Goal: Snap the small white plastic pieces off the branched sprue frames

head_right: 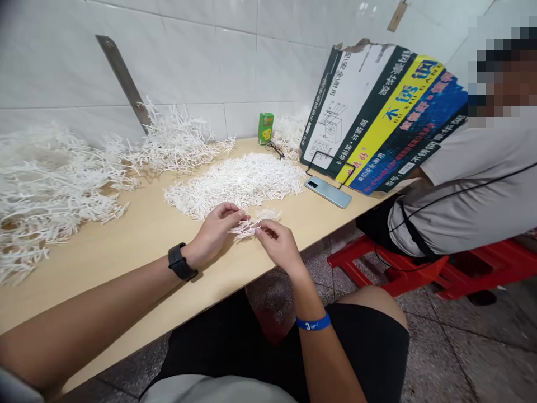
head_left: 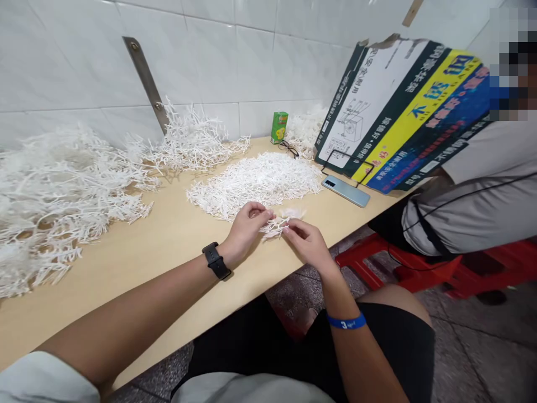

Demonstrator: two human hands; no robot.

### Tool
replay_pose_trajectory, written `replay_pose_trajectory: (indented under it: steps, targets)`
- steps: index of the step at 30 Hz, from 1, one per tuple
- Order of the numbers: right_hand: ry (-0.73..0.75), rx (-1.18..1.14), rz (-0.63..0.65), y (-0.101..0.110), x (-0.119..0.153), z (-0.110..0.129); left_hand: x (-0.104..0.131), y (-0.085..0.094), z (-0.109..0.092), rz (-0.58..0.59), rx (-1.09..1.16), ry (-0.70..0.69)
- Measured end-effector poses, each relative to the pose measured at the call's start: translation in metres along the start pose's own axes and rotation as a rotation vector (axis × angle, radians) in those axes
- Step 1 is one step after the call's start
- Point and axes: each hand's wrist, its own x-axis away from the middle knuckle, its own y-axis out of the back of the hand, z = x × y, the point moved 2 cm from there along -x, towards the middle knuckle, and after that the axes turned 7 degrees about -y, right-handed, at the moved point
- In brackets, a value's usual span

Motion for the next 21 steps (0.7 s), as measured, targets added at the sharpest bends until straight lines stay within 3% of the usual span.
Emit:
replay_pose_trajectory:
  steps: [4,7,11,17,21]
  targets:
    - [0.073,-0.057,0.019,-0.016,0.007,0.008,0.008,0.02,-0.009,0.218,-0.222,0.085]
    - [0.144,-0.034,-0.02,-0.022,0.011,0.012,0.01,0.028,-0.01,0.355,-0.222,0.139]
    - [0.152,-0.072,-0.049,-0.022,0.015,0.014,0.01,0.026,-0.012,0.409,-0.308,0.095]
    - [0.17,0.001,-0.075,-0.027,0.018,0.016,0.016,0.019,-0.011,0.54,-0.259,0.025]
    - [0.19,0.046,-0.015,-0.03,0.015,0.014,0.016,0.022,-0.007,0.563,-0.289,-0.025]
